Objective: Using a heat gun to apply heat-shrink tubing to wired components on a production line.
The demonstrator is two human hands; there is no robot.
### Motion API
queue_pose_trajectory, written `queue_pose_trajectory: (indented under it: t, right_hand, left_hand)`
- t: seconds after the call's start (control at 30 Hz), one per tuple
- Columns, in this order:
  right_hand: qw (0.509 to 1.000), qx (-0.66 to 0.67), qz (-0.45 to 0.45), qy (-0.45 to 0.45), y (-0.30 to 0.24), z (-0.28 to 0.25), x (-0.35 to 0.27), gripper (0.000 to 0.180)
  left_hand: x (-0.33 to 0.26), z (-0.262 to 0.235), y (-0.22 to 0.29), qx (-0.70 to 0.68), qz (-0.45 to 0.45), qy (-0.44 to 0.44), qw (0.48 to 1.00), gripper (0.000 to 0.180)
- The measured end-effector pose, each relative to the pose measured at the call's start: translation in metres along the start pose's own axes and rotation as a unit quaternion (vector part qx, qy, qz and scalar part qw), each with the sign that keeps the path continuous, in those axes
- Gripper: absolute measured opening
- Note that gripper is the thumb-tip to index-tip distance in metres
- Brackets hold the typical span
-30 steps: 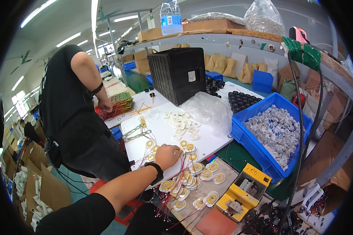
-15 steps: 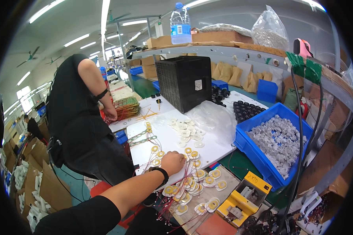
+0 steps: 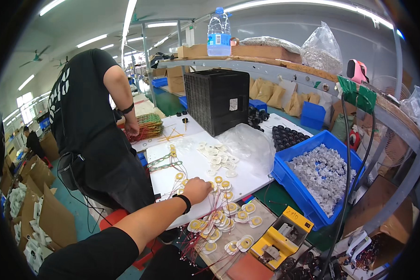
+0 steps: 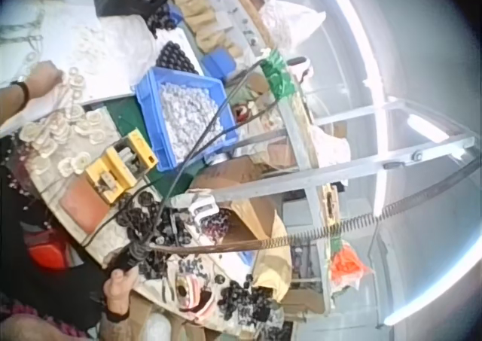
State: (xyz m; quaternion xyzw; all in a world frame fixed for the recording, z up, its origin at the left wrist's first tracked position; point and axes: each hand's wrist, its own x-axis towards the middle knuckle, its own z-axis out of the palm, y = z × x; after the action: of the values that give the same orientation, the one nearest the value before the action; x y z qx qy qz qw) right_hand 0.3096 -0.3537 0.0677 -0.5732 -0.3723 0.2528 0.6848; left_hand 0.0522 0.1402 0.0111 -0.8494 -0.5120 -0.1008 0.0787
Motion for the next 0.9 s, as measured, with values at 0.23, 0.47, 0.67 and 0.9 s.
queue_pose_trajectory:
  t: [0.23,0.47,0.67,0.9]
  right_hand:
    - [1.0,-0.002,0.009,-0.006,-0.001,0.004,-0.008,0.078]
    - [1.0,-0.014,0.017,-0.011,-0.01,0.015,-0.005,0.083]
    - [0.999,-0.005,0.03,0.037,-0.01,0.013,-0.007,0.084]
    - [0.997,0.048,0.022,0.052,-0.016,0.018,0.0,0.084]
  left_hand:
    - [-0.008,-0.013,-0.021,-0.16,-0.05,0.061,0.984,0.03]
    - [-0.006,-0.023,-0.053,-0.44,-0.217,0.154,0.857,0.033]
    - [-0.002,-0.1,-0.033,-0.624,-0.214,0.106,0.744,0.031]
    - [-0.093,-0.145,0.059,-0.682,0.022,-0.085,0.726,0.021]
